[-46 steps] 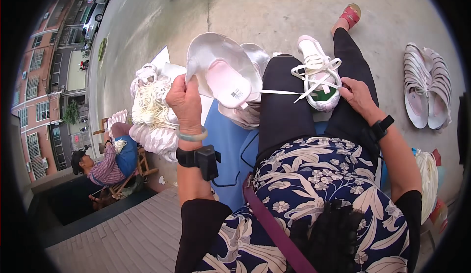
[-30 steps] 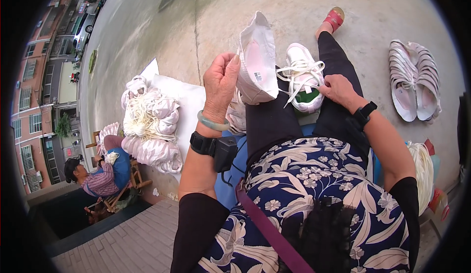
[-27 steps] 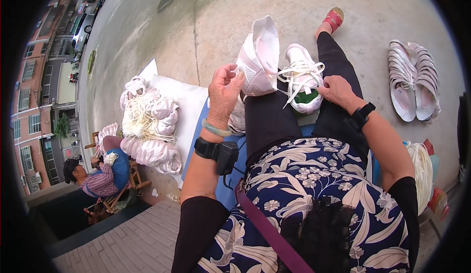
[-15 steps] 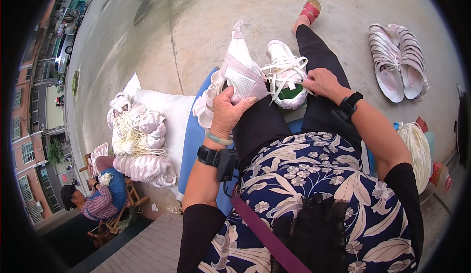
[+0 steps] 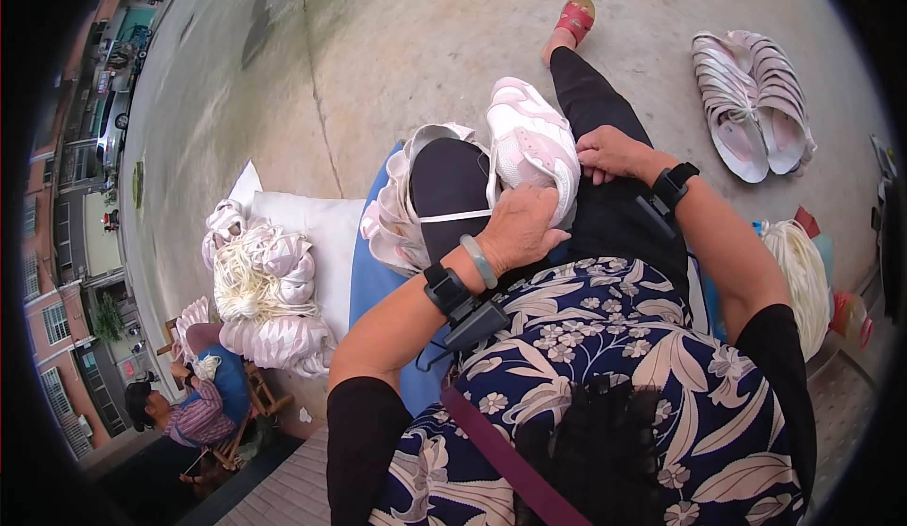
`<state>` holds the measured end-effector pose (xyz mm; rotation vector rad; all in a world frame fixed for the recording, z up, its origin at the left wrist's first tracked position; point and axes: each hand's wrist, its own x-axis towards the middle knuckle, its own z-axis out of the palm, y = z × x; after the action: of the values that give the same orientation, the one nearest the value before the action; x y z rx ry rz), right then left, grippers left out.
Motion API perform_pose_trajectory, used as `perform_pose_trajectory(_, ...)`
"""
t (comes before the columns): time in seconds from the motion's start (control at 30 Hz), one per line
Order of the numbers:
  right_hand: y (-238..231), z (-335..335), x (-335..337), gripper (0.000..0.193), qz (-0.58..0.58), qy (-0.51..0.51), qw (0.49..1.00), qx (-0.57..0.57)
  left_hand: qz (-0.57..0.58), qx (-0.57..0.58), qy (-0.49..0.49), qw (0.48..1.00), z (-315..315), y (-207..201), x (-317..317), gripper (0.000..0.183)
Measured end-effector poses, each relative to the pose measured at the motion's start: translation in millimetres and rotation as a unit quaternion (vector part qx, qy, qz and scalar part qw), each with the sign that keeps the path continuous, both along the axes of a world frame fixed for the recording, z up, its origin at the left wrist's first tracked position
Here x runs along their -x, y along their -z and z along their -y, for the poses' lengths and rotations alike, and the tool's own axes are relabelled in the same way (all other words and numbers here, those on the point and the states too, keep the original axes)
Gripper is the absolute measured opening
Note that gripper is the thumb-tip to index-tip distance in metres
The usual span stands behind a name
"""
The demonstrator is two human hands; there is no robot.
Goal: The recorder is lacing a pair of white and green sneakers while sitting outdoors.
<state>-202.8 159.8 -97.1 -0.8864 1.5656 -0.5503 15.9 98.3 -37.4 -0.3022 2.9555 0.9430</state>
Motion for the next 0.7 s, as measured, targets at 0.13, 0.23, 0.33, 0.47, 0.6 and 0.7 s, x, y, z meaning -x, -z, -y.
perform_pose_trajectory(0.13,-6,3,5,0.018,0.047,0.021,0.999,-0.015,0.012,0.009,0.032,0.999,4,15,15,0.036)
perform_pose_trajectory(0.23,-4,12,0,0.019,-0.037,0.092,0.995,0.006,0.051,0.032,0.066,0.996,4,22,23,0.031)
perform_pose_trajectory(0.33,13,24,-3,0.028,-0.17,0.165,0.951,0.198,0.049,0.072,0.107,0.99,-4,26,25,0.021)
perform_pose_trajectory(0.47,24,53,2,0.043,-0.174,0.153,0.96,0.159,0.061,0.065,0.139,0.986,-8,24,26,0.023)
perform_pose_trajectory(0.6,34,87,9,0.076,-0.152,0.112,0.976,0.113,0.075,0.07,0.146,0.984,-11,30,27,0.023)
perform_pose_trajectory(0.7,27,104,5,0.081,-0.117,0.072,0.983,0.125,0.058,0.087,0.163,0.981,-10,28,28,0.018)
